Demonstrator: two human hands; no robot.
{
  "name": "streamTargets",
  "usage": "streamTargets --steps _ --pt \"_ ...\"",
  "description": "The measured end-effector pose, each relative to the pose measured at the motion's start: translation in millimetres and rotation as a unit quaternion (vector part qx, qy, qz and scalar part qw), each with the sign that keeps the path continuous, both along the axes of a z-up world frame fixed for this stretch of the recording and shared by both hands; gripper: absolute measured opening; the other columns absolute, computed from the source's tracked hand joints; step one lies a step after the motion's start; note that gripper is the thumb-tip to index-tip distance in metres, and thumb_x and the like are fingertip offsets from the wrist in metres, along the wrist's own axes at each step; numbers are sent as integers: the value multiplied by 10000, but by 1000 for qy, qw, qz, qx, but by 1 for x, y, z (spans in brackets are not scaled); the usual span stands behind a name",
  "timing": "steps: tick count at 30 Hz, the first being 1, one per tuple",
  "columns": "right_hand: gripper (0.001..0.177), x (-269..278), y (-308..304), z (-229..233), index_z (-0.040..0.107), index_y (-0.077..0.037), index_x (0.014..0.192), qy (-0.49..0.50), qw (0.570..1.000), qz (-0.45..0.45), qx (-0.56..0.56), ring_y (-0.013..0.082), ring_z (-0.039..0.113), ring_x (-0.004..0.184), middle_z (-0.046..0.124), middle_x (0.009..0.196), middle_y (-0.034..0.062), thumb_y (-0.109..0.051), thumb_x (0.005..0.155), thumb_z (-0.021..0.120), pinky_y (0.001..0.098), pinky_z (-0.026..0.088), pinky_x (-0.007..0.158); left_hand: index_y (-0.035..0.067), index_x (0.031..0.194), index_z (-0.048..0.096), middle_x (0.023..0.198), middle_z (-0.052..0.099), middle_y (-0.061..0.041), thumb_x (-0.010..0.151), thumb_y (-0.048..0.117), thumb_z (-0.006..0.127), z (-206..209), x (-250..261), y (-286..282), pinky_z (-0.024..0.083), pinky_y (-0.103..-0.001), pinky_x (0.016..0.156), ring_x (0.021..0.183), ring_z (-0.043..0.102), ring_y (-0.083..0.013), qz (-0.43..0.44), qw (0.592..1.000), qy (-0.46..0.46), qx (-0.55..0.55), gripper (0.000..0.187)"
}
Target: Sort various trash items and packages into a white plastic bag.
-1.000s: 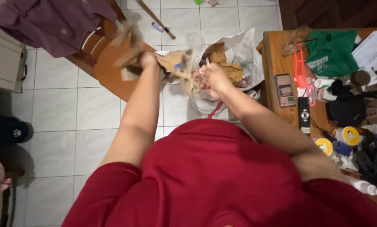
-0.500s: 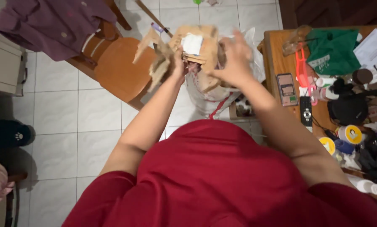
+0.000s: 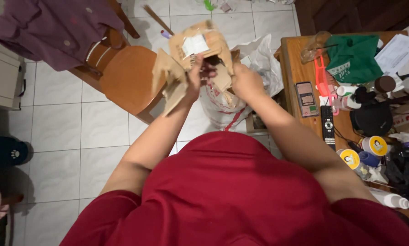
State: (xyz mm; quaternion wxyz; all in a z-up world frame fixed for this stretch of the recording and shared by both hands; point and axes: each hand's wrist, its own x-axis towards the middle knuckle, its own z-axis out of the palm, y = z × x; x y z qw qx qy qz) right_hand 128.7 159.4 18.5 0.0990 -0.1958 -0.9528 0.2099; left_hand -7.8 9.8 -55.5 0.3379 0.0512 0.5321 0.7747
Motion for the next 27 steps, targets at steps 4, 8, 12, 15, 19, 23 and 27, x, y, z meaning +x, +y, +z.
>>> streamTargets --steps 4,8,12,15,19,23,27 --pt "274 8 -16 7 627 -91 1151 -17 991 86 102 435 672 929 704 1074 171 -136 881 617 561 518 780 88 1033 748 868 715 -43 893 562 727 36 29 1 537 -276 606 686 655 -140 -82 993 31 -78 495" --pt "264 15 -19 19 644 -156 1156 8 986 86 145 380 700 937 716 1056 126 -270 922 687 521 537 810 10 1023 697 863 677 -78 991 500 735 8 16 4 433 -286 551 647 605 -154 -89 988 3 -129 493" --pt "755 13 -8 41 610 -44 1078 -85 993 75 33 378 700 874 715 954 165 -676 724 825 463 543 740 21 1130 706 953 764 -90 950 272 720 23 9 -15 559 -317 658 748 711 -178 -123 991 -54 20 309" --pt "634 8 35 8 645 -76 1043 -144 979 123 -81 315 705 864 728 922 127 -645 789 764 418 542 756 17 1166 687 1014 762 -68 939 212 699 49 18 -34 569 -308 749 854 720 -166 -181 977 -83 78 300" --pt "473 3 76 -5 737 -83 849 -168 965 144 -142 243 668 756 705 834 111 -555 880 737 397 533 701 11 1134 670 951 719 -45 963 199 720 20 24 -41 552 -311 693 811 673 -155 -270 957 -34 97 259" --pt "511 -15 95 -29 721 -50 800 -99 969 205 -94 214 632 728 680 813 93 -527 984 699 370 515 706 27 1112 667 908 701 -31 963 175 728 22 33 -34 525 -290 684 757 630 -132 -234 969 -16 77 218" --pt "347 -30 112 -47 751 -51 878 -73 959 95 -256 176 642 724 724 800 74 -393 933 722 368 531 723 6 1047 682 839 698 -42 944 181 729 46 44 -38 530 -288 643 694 637 -132 -212 976 41 24 209"
